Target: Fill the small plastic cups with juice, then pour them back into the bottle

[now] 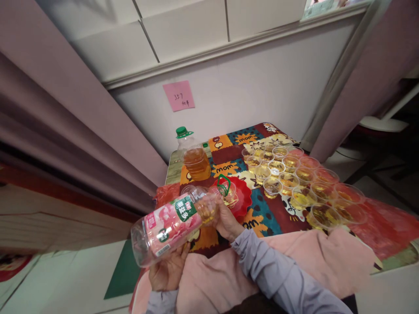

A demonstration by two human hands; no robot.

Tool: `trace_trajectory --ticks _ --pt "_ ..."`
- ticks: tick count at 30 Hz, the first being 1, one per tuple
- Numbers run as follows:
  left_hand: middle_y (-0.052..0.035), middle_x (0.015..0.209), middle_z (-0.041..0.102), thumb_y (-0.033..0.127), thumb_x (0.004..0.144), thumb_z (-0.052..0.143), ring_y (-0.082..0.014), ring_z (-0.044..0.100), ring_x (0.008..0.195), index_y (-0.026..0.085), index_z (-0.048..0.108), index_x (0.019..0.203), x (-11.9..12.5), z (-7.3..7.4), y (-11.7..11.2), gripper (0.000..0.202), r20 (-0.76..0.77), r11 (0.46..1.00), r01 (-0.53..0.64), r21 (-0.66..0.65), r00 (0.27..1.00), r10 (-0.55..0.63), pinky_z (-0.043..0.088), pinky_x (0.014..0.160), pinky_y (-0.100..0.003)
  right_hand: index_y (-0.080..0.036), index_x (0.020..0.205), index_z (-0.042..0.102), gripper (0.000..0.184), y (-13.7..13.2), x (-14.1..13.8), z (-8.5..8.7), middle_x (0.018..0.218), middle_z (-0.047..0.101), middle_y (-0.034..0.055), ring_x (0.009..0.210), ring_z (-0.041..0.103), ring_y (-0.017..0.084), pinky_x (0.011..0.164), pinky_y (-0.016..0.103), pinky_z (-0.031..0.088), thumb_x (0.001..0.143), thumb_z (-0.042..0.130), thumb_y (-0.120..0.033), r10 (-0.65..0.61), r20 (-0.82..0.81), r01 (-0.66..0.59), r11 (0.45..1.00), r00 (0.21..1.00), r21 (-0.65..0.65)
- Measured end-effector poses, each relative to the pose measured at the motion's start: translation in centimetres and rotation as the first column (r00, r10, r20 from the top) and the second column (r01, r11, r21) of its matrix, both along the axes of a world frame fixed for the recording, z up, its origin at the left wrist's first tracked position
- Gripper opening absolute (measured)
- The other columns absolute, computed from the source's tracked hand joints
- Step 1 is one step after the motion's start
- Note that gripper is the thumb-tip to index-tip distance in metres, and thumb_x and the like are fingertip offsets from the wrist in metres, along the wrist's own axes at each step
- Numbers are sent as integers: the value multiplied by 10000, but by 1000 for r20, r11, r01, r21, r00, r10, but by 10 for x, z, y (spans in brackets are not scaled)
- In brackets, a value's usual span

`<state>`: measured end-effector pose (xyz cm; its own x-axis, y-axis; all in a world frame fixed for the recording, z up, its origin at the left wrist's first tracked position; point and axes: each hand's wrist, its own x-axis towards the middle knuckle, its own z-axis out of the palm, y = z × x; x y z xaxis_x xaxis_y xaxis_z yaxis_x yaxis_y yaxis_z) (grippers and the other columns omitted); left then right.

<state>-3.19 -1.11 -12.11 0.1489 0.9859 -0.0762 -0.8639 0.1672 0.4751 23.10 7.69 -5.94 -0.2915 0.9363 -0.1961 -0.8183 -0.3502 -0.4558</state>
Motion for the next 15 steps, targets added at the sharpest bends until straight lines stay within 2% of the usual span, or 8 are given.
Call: trace_trajectory --ticks 9,15 --pt "-48 1505 732 643 997 571 -340 675 1409 451 608 1546 -4 -4 0 582 -35 1000 -9 -3 999 9 512 1202 -581 -253 1171 741 707 0 1 1 1040 844 55 898 807 251 677 355 664 787 793 -845 32 1 -32 999 999 17" --pt "-43 1542 704 595 1014 557 -329 646 1445 453 560 1585 -3 -6 0 589 -7 999 3 36 1000 -3 501 1213 -582 -261 1184 731 645 0 1 2 1066 844 60 877 807 248 658 353 665 826 797 -794 17 -2 -17 1000 1000 12"
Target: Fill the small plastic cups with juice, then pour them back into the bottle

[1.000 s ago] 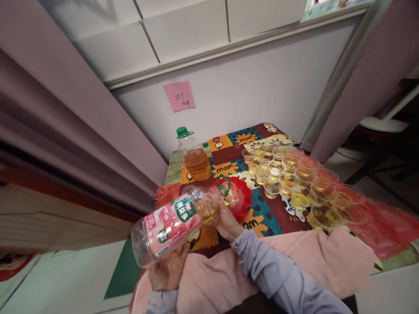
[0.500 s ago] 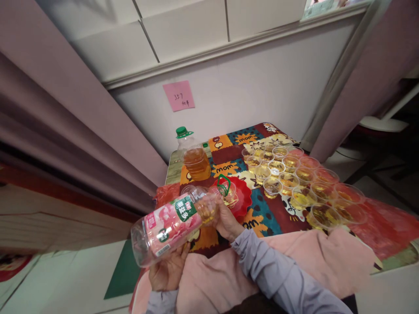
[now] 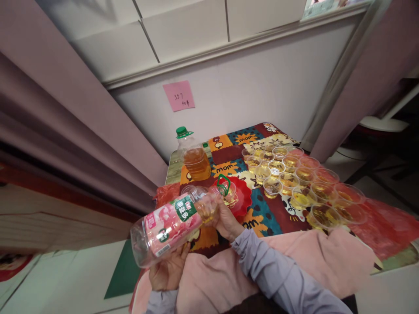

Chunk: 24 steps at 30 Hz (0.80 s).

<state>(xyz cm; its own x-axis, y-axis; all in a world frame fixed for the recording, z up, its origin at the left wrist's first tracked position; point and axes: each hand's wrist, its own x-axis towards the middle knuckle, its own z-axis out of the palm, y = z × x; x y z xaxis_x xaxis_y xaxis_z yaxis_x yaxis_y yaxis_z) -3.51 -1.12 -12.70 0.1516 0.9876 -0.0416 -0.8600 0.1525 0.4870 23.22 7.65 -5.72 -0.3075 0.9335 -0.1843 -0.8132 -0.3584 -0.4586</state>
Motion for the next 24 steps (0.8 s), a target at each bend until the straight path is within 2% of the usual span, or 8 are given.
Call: trace_trajectory --ticks 6,14,18,24 --pt "-40 1516 725 679 1005 533 -339 678 1406 460 591 1553 1 2 0 593 -41 998 -36 -47 999 34 536 1181 -577 -259 1214 723 670 0 0 -3 1021 846 58 848 805 245 649 347 660 827 792 -801 7 -2 -7 1000 1000 11" --pt "-67 1583 668 577 1072 456 -330 622 1471 416 501 1638 7 5 0 590 66 991 61 120 995 -69 468 1245 -578 -234 1232 726 721 1 1 -4 1104 849 84 902 814 254 689 375 683 824 776 -826 38 -15 -38 999 999 29" --pt "-45 1625 630 610 1054 482 -319 599 1496 450 479 1645 5 6 0 612 62 993 75 91 995 -81 447 1261 -582 -243 1206 730 690 2 0 -4 1062 853 71 854 812 244 642 340 666 819 793 -810 25 -24 -24 999 999 26" --pt "-32 1557 692 657 1039 481 -328 641 1452 459 582 1567 0 2 1 573 14 999 37 26 999 -37 487 1226 -587 -237 1186 734 670 1 0 -4 1046 851 74 838 807 242 652 360 671 839 774 -809 35 -17 -34 999 999 12"
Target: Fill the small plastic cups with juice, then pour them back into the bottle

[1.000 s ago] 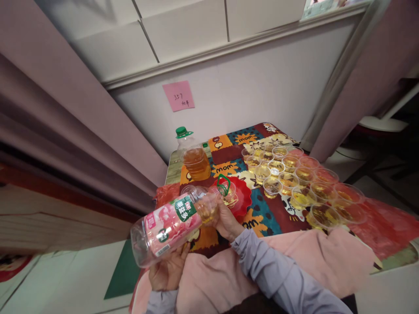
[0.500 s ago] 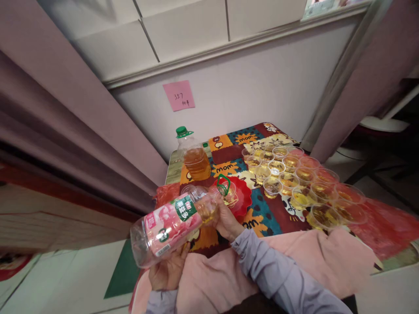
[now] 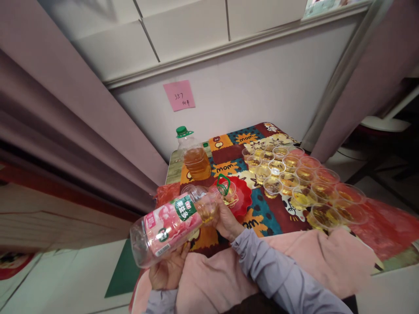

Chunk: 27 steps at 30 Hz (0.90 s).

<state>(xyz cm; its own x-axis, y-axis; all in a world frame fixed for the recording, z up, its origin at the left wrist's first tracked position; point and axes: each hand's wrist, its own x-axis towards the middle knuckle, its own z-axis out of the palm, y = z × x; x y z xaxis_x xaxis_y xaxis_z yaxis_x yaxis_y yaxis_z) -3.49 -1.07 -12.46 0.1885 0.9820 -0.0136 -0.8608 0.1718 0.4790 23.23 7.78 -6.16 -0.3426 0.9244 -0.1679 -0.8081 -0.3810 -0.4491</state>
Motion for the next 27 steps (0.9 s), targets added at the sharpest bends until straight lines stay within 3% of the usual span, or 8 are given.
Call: trace_trajectory --ticks 13,18,27 --pt "-33 1542 705 665 1029 514 -317 641 1452 461 542 1600 4 4 0 607 6 1000 -8 -2 1000 8 500 1220 -571 -214 1171 747 746 0 2 -1 1021 854 78 822 806 228 693 365 679 803 766 -862 29 7 -29 999 1000 32" --pt "-55 1511 727 659 1035 498 -325 665 1425 446 571 1582 5 6 -1 591 9 1000 -26 -17 1000 26 510 1205 -591 -240 1194 741 694 0 1 -1 1097 853 88 888 816 254 684 379 682 835 757 -834 7 7 -7 1000 1000 15" --pt "-56 1534 709 664 1017 536 -327 667 1421 460 534 1608 7 8 -1 625 17 998 -39 -43 999 40 511 1205 -592 -230 1158 733 662 0 0 -2 997 849 78 837 811 247 693 382 682 854 748 -818 1 12 -1 1000 1000 -3"
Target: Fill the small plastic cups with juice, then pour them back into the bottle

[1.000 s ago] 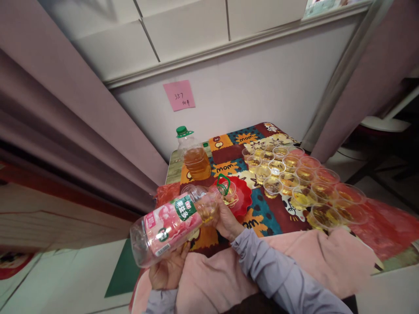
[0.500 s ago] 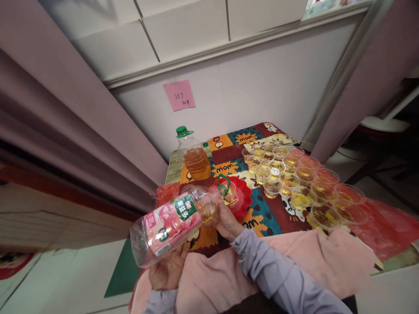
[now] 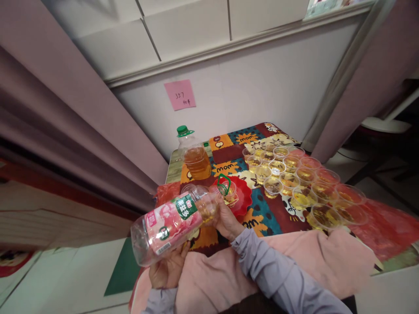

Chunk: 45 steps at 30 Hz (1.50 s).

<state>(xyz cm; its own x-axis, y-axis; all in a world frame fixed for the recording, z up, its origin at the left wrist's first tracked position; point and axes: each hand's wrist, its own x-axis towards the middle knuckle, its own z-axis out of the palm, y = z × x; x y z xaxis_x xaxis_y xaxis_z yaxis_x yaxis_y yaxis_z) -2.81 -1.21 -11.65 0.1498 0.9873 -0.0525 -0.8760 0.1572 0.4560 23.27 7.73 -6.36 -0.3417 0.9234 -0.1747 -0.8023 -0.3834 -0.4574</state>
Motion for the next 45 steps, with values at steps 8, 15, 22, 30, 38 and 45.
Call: trace_trajectory --ticks 8,15,22,30,38,45 --pt "-76 1535 706 665 1024 526 -338 665 1421 435 541 1610 -5 -6 -1 629 -11 1000 -16 -22 1000 16 503 1207 -593 -227 1171 740 653 0 0 3 980 844 77 849 813 255 689 381 682 873 737 -808 0 -4 0 1000 1000 -3" --pt "-49 1560 687 639 1014 563 -337 631 1460 470 523 1614 -5 -6 -1 624 -20 1000 -12 -19 1000 12 490 1217 -599 -218 1127 749 681 -1 2 5 946 843 81 813 808 248 661 362 676 839 751 -835 17 11 -18 1000 1000 13" --pt "-33 1551 696 667 1022 524 -316 642 1450 472 528 1607 -4 -8 0 617 -40 1000 1 23 999 0 489 1225 -569 -244 1155 742 598 -1 0 4 992 851 67 842 813 244 678 364 679 899 726 -785 -10 0 10 1000 1000 -17" --pt "-40 1532 711 644 1037 507 -320 650 1442 455 573 1578 -4 -7 0 576 -44 999 10 44 999 -8 488 1228 -569 -223 1166 742 667 -1 2 6 991 846 94 873 816 268 713 401 688 879 713 -824 23 6 -23 1000 1000 6" --pt "-32 1524 717 653 1030 530 -321 651 1441 466 540 1600 -1 -1 0 600 -23 1000 0 21 1000 1 507 1215 -578 -237 1151 740 660 -1 2 5 996 845 83 878 813 264 708 400 686 876 704 -837 22 25 -23 999 999 27" --pt "-39 1549 698 645 1037 518 -321 639 1454 473 509 1620 -1 -2 0 608 -16 999 14 39 1000 -13 491 1226 -585 -225 1179 740 711 -1 1 3 1027 847 99 874 813 263 697 388 681 844 727 -852 22 16 -23 999 1000 37"
